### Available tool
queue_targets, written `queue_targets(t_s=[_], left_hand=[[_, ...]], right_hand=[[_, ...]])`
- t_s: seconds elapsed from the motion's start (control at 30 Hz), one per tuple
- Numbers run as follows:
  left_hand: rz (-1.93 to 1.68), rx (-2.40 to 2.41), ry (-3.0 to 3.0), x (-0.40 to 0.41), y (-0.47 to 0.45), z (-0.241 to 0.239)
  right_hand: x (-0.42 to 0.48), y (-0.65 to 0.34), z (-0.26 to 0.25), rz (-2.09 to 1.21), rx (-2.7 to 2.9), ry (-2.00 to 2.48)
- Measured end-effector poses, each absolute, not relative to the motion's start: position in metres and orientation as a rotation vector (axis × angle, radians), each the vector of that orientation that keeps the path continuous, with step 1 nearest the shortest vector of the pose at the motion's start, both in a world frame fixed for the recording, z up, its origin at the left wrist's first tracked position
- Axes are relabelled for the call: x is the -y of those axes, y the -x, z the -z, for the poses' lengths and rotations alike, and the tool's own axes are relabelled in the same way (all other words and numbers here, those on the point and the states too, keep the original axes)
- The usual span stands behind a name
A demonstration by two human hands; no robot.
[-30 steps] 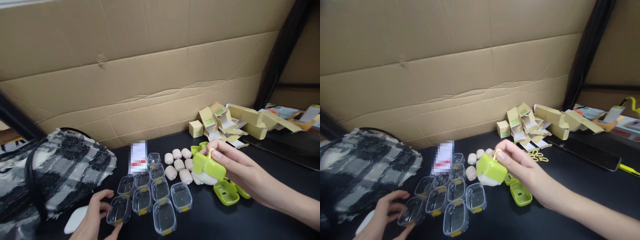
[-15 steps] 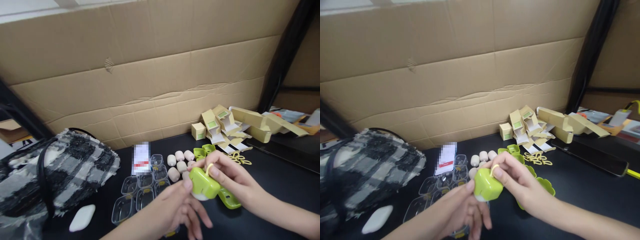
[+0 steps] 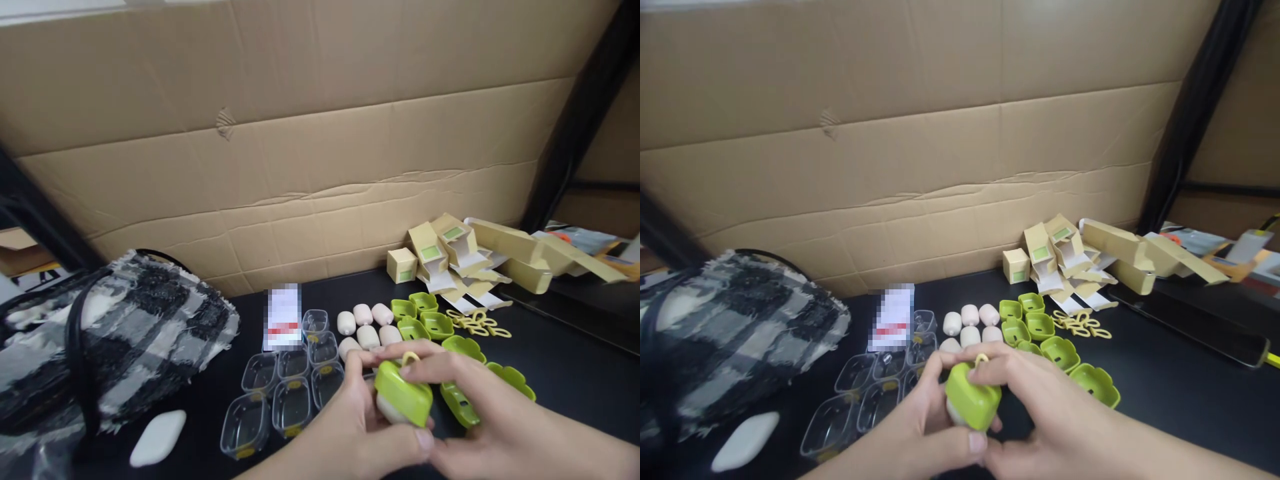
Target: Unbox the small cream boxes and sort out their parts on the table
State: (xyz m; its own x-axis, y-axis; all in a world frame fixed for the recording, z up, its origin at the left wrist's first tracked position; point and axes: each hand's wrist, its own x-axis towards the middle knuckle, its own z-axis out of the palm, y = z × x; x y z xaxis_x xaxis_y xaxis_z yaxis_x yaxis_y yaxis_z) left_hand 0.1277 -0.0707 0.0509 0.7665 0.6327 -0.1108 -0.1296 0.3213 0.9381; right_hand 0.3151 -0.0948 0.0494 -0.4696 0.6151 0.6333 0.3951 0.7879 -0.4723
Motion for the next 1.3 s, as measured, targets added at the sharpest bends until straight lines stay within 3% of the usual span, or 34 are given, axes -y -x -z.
queue_targets(t_s=[0.3, 0.53, 0.7, 0.9, 1.0, 1.1, 1.2, 1.3], left_hand=[[-0.392, -0.574, -1.426, 0.075, -0.117, -0.065], [-0.445, -0.494, -1.326, 0.079, -0.124, -0.05], [-0.398, -0.407, -1.302, 0.076, -0.123, -0.046], [-0.364, -0.547, -1.274, 0.075, -0.115, -0.063], [-0.321, -0.582, -1.313, 0.072, -0.107, -0.079], [-0.504, -0.75, -1.42, 0.061, -0.102, -0.098], [-0.674, -0.989, -1.689, 0.031, -0.107, -0.115], [-0.529, -1.213, -2.101, -0.014, -0.118, -0.119]], right_hand=[[0.104, -0.317, -0.054, -0.002, 2.179, 0.792], [0.113, -0.31, -0.057, -0.324, 2.185, 0.781], [0.116, -0.312, -0.059, -0.366, 2.169, 0.767], [0.11, -0.321, -0.061, -0.471, 2.143, 0.764], [0.103, -0.327, -0.064, -0.448, 1.912, 0.8], [0.094, -0.333, -0.074, -0.344, 1.609, 0.827], [0.089, -0.337, -0.082, -0.316, 1.479, 0.844], [0.09, -0.337, -0.081, -0.355, 1.487, 0.84]])
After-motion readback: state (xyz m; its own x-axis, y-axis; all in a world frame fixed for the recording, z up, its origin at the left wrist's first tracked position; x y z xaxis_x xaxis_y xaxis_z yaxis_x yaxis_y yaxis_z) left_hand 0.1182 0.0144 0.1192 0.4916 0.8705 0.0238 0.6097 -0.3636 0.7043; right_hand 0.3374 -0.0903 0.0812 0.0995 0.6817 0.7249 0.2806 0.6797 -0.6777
